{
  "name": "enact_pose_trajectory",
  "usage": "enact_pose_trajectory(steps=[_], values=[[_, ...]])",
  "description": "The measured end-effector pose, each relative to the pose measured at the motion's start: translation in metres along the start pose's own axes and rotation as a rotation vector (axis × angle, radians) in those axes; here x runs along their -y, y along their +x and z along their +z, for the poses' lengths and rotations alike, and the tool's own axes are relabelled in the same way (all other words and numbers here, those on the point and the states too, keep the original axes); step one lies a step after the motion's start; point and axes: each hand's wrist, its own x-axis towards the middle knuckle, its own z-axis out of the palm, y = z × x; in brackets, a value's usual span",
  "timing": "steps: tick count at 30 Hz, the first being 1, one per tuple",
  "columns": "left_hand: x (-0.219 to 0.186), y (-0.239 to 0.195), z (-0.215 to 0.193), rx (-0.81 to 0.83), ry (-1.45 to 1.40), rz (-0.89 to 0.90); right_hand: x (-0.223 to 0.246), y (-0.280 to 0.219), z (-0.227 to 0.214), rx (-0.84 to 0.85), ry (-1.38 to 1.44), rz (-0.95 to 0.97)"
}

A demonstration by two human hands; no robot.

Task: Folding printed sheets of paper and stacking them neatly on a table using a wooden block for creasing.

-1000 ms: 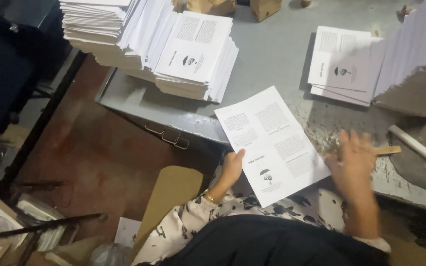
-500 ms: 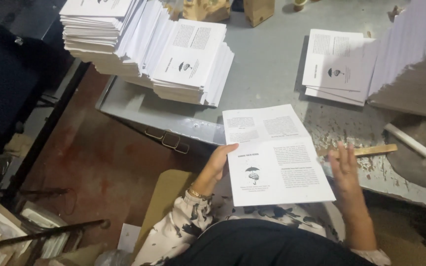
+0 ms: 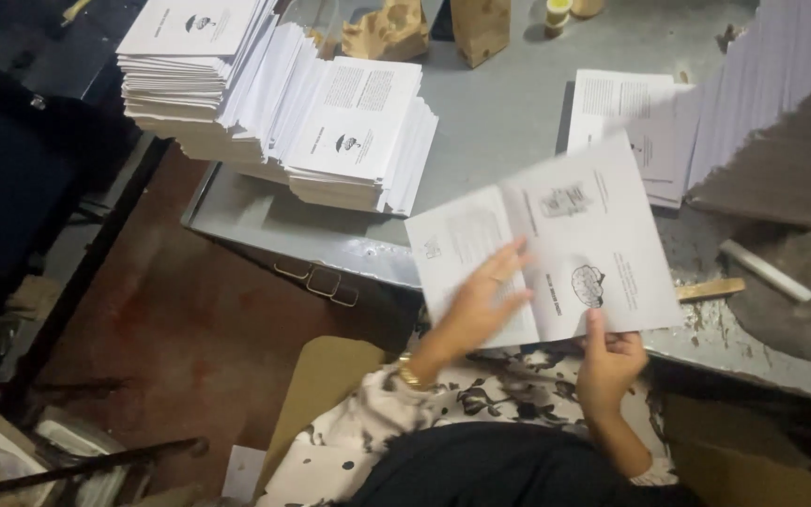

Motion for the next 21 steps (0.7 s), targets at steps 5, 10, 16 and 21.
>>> enact_pose_trajectory(steps=[5, 10, 16, 21], values=[[0.065, 0.005, 0.069, 0.141, 0.563, -0.023, -0.025, 0.025, 0.005, 0.094, -0.006, 0.089], [0.078, 0.006, 0.077, 0.113, 0.638, 0.042, -0.002, 0.022, 0.006, 0.116, -0.052, 0.013], [0.086, 0.009, 0.066, 0.079, 0.688, 0.108, -0.021, 0.031, 0.025, 0.056, 0.108, 0.171], [0.086, 0.008, 0.067, -0.005, 0.716, 0.126, -0.067, 0.031, 0.021, 0.031, -0.052, 0.022]])
